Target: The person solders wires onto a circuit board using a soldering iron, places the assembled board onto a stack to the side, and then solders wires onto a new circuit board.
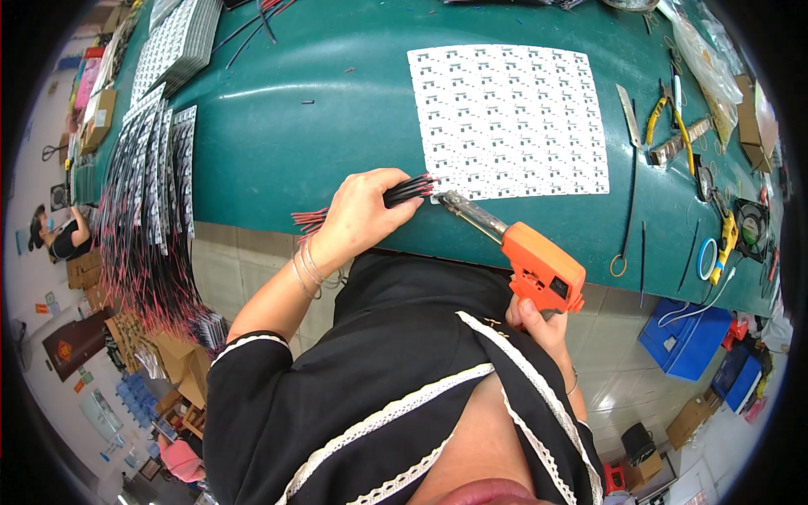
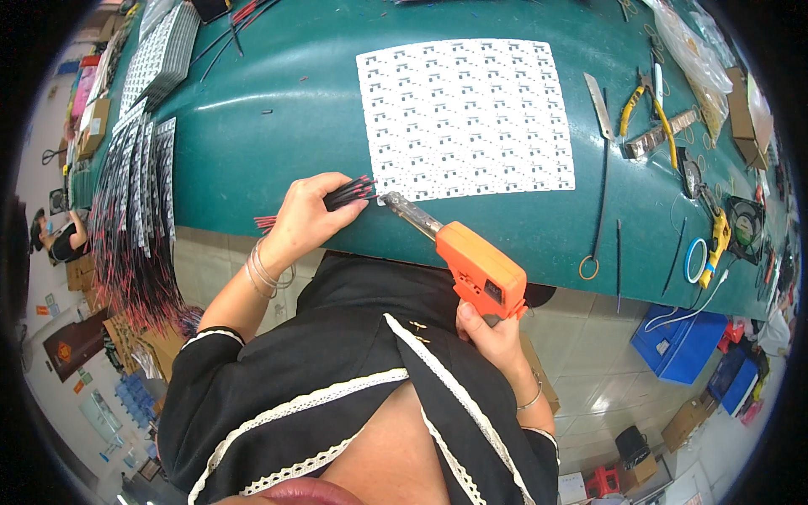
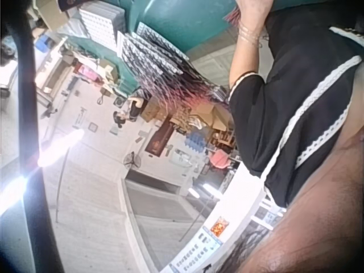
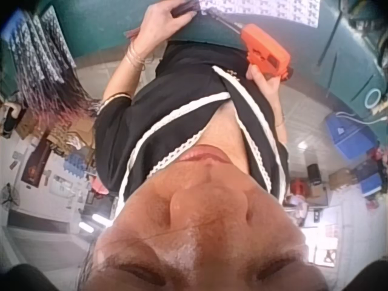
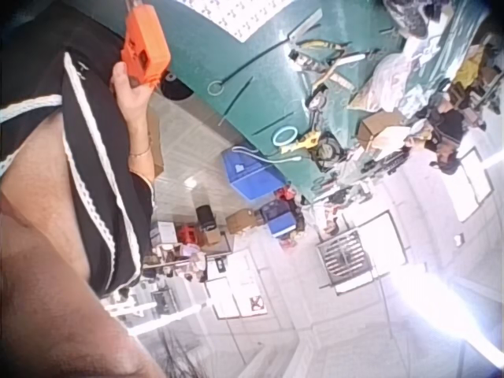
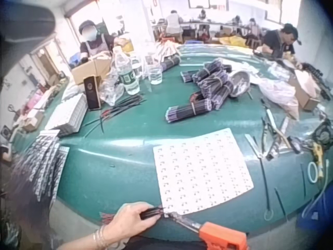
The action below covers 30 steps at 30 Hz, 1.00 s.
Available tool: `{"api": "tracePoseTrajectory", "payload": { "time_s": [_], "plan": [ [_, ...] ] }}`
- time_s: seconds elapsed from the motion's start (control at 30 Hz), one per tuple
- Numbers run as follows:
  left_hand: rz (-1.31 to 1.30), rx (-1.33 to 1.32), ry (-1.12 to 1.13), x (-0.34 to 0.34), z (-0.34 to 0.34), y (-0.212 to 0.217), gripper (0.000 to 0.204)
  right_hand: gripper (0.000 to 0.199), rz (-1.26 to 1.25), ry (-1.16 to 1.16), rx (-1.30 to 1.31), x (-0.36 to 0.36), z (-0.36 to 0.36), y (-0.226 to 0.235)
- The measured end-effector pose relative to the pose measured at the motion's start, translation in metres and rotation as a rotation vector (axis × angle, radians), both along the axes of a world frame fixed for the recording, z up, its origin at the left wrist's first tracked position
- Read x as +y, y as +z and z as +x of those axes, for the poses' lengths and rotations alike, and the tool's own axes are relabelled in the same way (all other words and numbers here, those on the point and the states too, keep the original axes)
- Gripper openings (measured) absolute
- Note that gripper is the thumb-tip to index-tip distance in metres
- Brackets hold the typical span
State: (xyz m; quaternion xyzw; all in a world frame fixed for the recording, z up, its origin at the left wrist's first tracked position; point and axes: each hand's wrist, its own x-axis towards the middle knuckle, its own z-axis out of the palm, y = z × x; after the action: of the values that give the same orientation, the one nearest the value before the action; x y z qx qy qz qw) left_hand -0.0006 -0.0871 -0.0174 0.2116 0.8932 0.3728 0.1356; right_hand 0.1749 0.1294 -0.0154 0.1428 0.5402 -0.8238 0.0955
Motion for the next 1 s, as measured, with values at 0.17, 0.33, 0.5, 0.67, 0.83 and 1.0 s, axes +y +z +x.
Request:
{"api": "tracePoseTrajectory", "payload": {
  "time_s": [0.17, 0.33, 0.5, 0.67, 0.83, 1.0],
  "plan": [
    [-0.073, -0.138, -0.045, 0.001, -0.006, 0.002, 0.018, 0.027, 0.009, -0.008, 0.003, 0.000, 0.000, -0.001],
    [-0.057, -0.187, -0.045, 0.000, -0.008, -0.001, 0.017, 0.024, -0.042, -0.036, -0.001, 0.000, 0.002, -0.003],
    [-0.072, -0.200, -0.049, -0.001, -0.010, -0.001, 0.017, 0.023, -0.038, -0.058, 0.010, -0.001, 0.005, -0.004],
    [-0.056, -0.267, -0.059, -0.001, -0.013, 0.000, 0.016, 0.024, -0.030, -0.046, -0.005, -0.001, 0.006, -0.003],
    [-0.079, -0.299, -0.090, 0.000, -0.016, 0.003, 0.016, 0.026, -0.029, -0.062, -0.028, -0.001, 0.006, -0.003],
    [-0.086, -0.262, -0.093, -0.001, -0.012, 0.002, 0.017, 0.026, -0.039, -0.078, -0.001, -0.004, 0.006, -0.003]
  ]
}}
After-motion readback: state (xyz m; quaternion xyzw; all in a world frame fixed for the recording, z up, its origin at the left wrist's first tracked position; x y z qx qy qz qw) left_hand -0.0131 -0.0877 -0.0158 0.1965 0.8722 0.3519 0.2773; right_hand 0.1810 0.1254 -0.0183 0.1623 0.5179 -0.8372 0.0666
